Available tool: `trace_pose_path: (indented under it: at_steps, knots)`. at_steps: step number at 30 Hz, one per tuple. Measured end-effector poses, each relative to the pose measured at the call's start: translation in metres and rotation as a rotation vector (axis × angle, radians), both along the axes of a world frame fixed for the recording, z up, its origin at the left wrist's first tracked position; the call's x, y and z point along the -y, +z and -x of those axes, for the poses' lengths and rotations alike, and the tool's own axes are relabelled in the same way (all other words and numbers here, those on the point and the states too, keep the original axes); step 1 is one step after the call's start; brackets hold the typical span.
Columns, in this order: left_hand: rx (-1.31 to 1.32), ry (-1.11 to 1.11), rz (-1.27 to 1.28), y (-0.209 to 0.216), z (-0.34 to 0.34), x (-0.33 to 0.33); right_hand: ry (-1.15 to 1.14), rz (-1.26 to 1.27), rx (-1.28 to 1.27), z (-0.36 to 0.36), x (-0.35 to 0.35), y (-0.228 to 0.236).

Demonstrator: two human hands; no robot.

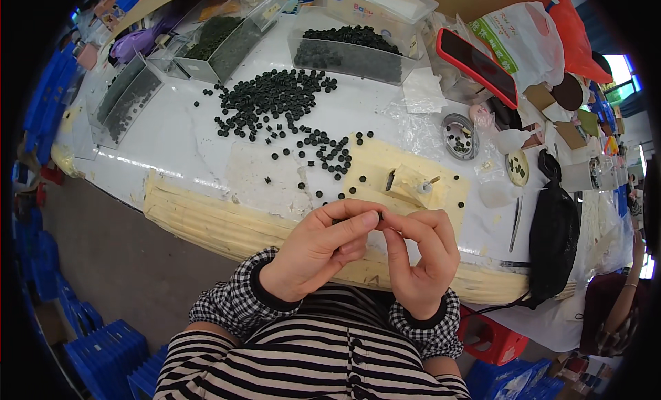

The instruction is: Assembling small green and black components at a factory workbench.

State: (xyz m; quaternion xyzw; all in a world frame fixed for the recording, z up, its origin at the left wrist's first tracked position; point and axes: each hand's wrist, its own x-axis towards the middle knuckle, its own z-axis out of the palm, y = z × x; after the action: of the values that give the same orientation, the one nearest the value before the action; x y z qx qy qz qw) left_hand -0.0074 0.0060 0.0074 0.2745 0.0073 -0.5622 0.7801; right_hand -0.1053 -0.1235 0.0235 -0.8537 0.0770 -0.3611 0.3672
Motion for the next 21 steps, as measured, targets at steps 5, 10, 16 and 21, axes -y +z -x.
trace_pose_path:
  at_steps: [5, 10, 16, 21]
  knots:
    - [0.026, -0.013, 0.021, 0.001, -0.006, -0.001, -0.059, -0.049, -0.001, 0.006, 0.004, 0.004]
    - [0.044, 0.004, 0.029, -0.001, -0.008, 0.001, -0.187, 0.048, -0.013, 0.008, 0.025, 0.012]
    - [0.034, 0.000, 0.073, -0.006, -0.010, 0.003, -0.275, 0.125, -0.117, 0.003, 0.057, 0.014]
    - [0.015, -0.005, 0.097, -0.006, -0.011, 0.005, -0.210, 0.095, -0.145, -0.006, 0.060, 0.010]
